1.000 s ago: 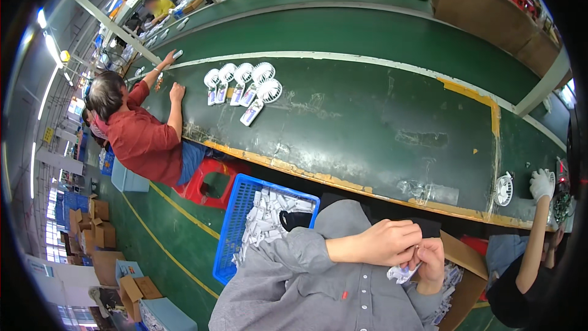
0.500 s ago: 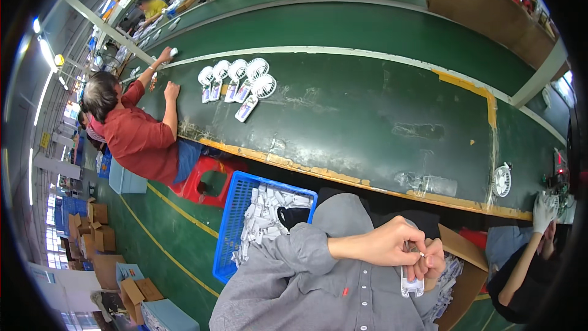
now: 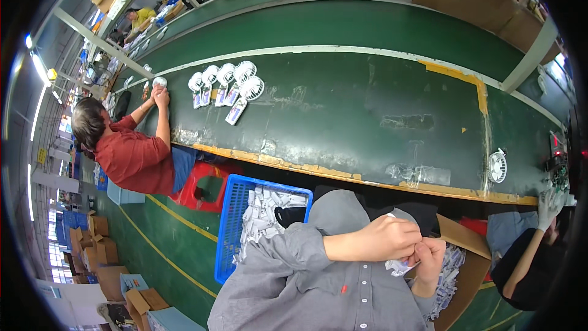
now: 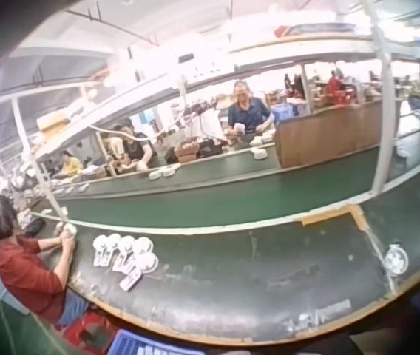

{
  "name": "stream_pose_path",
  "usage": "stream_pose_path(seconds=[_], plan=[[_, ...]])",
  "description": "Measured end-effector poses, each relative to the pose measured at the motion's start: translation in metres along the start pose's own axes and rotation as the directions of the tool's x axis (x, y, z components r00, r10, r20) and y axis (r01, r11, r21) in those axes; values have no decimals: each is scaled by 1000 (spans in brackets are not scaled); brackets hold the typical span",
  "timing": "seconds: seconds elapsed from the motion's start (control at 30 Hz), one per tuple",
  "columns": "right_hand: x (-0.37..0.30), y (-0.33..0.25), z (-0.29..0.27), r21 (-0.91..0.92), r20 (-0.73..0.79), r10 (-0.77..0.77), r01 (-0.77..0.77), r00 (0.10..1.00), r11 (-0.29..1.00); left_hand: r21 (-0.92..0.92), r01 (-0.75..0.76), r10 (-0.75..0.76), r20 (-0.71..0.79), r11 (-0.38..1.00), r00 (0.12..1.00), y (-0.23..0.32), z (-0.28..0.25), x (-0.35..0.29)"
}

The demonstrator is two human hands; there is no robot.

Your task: Assembling the internal and external components of handheld electric fans on a factory production line.

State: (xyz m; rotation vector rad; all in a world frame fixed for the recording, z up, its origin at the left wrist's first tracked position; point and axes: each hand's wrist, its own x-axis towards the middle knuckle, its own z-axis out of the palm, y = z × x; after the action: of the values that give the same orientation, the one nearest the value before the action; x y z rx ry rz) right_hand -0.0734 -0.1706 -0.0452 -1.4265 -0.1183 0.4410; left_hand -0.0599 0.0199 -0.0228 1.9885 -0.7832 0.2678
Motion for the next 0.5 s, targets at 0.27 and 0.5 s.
stream_pose_path(seconds=[0.27,0.5], plan=[[-8,-15,24,653,24,1,-16,1000,757,-661,399,-369,194,635,909,12,-22,2],[-12,1,-10,529,68,-216,149,974,835,-439,350,-386,8,827,922,-8,-35,-4]])
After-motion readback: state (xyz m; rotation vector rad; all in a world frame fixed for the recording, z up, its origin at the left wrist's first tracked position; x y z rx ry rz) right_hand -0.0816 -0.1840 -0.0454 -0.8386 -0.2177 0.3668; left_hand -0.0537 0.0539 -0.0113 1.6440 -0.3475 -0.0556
